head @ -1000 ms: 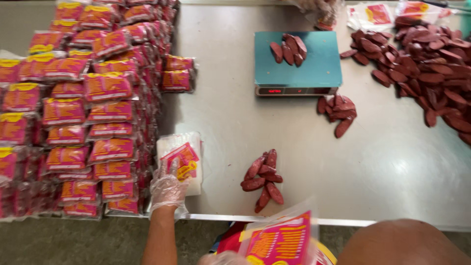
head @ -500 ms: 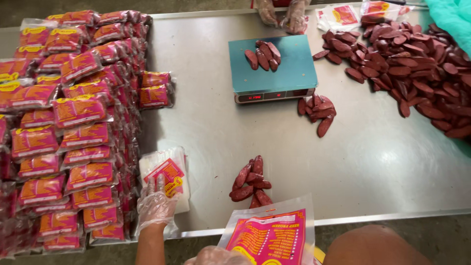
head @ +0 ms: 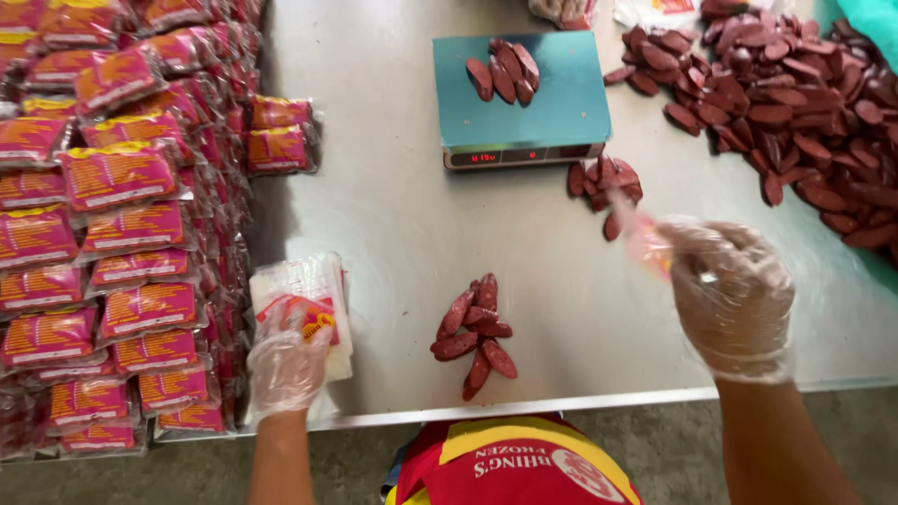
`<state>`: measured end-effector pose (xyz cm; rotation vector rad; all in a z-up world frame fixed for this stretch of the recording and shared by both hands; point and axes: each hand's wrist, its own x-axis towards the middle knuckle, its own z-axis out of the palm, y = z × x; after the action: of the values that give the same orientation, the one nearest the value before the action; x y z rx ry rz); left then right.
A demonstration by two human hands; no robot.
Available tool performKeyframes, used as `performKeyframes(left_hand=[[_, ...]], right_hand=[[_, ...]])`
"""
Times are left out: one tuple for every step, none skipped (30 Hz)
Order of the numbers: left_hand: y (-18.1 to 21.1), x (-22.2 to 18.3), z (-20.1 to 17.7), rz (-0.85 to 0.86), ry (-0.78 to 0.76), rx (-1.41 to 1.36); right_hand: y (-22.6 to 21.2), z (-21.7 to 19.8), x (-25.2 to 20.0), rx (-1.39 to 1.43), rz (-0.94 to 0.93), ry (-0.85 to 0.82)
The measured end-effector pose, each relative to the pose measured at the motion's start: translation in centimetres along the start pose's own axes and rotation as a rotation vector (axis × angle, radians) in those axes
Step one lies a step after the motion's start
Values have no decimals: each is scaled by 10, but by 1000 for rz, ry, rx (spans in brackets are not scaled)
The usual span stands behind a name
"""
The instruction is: The person places red sausage-like pieces into clear plastic bags on a stainless steel table. They seal the bags and stack them with other completed packages. A digital scale is used to weigh the items before packaging.
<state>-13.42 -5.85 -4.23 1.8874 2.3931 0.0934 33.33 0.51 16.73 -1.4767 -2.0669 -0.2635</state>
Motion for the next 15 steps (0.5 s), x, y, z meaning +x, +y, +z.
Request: performKeyframes(left_hand=[[13,-1,-3,79,99,-10],[32,-6,-3,134,40,-54],[53,-9,-2,186,-9,-100],[73,-9,0,401,-23,-13],[91,-12,3,617,-43,76],[112,-19,6,481,-192,-161],[131,-21,7,343,-332,-394],[141,-24,7,335,-316,-445],[147,-30,9,328,-305,-497],[151,-33,13,321,-294,-549],[154,-36,19,319,-259,-552],[157,-39,27,317,-223,-555],[158,-40,36,318,-186,-557],[158,-39,44,273,-209,-603],[155,-40,50,225,-236,-647]], right_hand=[[18,16,-19,-113,-12,118],[36,35,-41,-51,-25,85],[49,61,-64,11,-46,59],[55,91,-93,-81,-62,-66],[57,117,-126,-172,-75,-198],[55,141,-158,-71,-118,-283],[52,160,-186,191,-32,-295],[50,177,-206,453,54,-303],[51,192,-218,333,0,-285],[51,203,-226,213,-53,-268],[50,209,-232,93,-106,-252],[48,209,-236,167,24,-240],[44,209,-237,240,156,-222],[41,207,-237,312,288,-202],[40,203,-234,356,298,-207]])
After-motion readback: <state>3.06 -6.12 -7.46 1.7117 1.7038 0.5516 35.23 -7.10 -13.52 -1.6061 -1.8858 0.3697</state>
